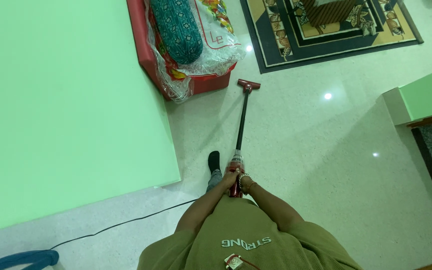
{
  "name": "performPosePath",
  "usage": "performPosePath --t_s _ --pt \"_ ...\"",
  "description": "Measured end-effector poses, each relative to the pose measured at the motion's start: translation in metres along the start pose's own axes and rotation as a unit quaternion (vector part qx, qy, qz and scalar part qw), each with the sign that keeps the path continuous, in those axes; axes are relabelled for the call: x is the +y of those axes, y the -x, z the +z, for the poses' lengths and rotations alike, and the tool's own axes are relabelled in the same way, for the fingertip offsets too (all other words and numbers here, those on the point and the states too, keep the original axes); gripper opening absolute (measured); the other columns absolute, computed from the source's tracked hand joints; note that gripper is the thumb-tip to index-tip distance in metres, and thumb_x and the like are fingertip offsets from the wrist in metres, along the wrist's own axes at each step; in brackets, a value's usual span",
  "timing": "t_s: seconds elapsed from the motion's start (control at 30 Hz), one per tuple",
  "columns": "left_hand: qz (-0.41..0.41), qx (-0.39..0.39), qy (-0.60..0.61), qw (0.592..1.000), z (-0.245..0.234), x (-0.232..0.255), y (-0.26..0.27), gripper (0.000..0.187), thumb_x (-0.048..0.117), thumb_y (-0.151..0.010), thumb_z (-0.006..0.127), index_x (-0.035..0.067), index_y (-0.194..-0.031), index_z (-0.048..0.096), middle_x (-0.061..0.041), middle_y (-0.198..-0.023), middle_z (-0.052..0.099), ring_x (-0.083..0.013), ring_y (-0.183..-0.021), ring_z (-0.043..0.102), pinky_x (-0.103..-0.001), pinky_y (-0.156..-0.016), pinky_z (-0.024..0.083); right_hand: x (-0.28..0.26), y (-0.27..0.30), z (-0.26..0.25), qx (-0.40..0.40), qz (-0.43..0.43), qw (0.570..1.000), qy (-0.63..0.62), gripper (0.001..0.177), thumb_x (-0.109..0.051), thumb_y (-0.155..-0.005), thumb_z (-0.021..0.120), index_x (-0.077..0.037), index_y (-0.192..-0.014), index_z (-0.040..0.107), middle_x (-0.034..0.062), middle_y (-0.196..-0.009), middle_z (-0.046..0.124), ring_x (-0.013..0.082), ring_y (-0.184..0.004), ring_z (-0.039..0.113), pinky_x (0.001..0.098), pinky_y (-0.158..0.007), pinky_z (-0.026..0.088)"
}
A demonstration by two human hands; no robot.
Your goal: The person vacuums the tiled floor throughout the room and hallway using a vacuum cleaner.
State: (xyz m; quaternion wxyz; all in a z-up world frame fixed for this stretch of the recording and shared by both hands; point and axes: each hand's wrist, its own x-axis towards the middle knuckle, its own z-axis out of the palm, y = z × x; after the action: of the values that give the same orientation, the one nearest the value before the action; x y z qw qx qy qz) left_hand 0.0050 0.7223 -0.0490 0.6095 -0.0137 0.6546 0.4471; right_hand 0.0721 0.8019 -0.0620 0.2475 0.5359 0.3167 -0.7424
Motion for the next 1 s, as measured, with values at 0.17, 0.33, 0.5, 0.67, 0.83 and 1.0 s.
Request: performPosePath --t_s 0.17,0.33,0.5,0.67,0.83,1.0 --pt "-0.029 -0.018 0.019 0.999 -0.012 0.066 -0.021 0.063 0.045 -0.103 0.053 -0.007 -0.137 0.054 -0.021 -0.126 0.066 -0.0282 -0.109 0.068 -0.042 -0.096 0.055 -0.065 0.003 -0.005 -0.004 -0.042 0.999 -0.012 0.067 -0.057 -0.103 0.04 -0.008 -0.149 0.046 0.0206 -0.143 0.06 0.0316 -0.123 0.065 0.0461 -0.101 0.057" --pt "-0.033 -0.022 -0.009 0.999 -0.036 0.112 -0.042 0.063 0.042 -0.101 0.053 -0.005 -0.143 0.05 -0.022 -0.134 0.063 -0.03 -0.117 0.066 -0.042 -0.1 0.052 -0.116 0.02 0.019 -0.038 -0.061 0.993 -0.089 0.066 -0.054 -0.103 0.044 -0.005 -0.147 0.046 0.0203 -0.138 0.062 0.0326 -0.125 0.064 0.0467 -0.102 0.059" --pt "-0.054 -0.008 -0.027 0.998 -0.053 0.145 -0.05 0.068 0.042 -0.101 0.056 -0.005 -0.149 0.044 -0.022 -0.142 0.059 -0.0302 -0.125 0.061 -0.043 -0.106 0.048 -0.156 0.032 0.04 0.019 -0.037 0.998 -0.054 0.071 -0.06 -0.102 0.04 -0.005 -0.148 0.041 0.0235 -0.136 0.058 0.0332 -0.125 0.063 0.0465 -0.101 0.059" --pt "-0.098 0.007 -0.049 0.994 -0.072 0.169 -0.057 0.071 0.042 -0.103 0.058 -0.005 -0.152 0.036 -0.023 -0.142 0.057 -0.0314 -0.127 0.06 -0.046 -0.11 0.048 -0.177 0.025 0.054 0.018 -0.005 0.994 -0.109 0.074 -0.056 -0.102 0.047 0.002 -0.147 0.043 0.024 -0.139 0.061 0.0312 -0.122 0.066 0.044 -0.099 0.061" --pt "-0.062 -0.025 -0.044 0.997 -0.074 0.173 -0.062 0.059 0.035 -0.104 0.047 -0.006 -0.147 0.045 -0.022 -0.136 0.062 -0.0307 -0.119 0.065 -0.045 -0.105 0.052 -0.183 0.019 0.051 0.032 -0.035 0.993 -0.106 0.077 -0.059 -0.101 0.051 0.001 -0.148 0.042 0.0228 -0.141 0.058 0.0326 -0.123 0.062 0.0465 -0.104 0.054" --pt "-0.039 -0.025 -0.065 0.997 -0.078 0.166 -0.06 0.057 0.035 -0.105 0.045 -0.006 -0.144 0.048 -0.022 -0.132 0.065 -0.0307 -0.116 0.066 -0.043 -0.102 0.053 -0.182 0.013 0.057 0.072 -0.016 0.995 -0.071 0.077 -0.06 -0.098 0.051 0.0 -0.147 0.048 0.0217 -0.141 0.061 0.0323 -0.122 0.064 0.0476 -0.104 0.056"
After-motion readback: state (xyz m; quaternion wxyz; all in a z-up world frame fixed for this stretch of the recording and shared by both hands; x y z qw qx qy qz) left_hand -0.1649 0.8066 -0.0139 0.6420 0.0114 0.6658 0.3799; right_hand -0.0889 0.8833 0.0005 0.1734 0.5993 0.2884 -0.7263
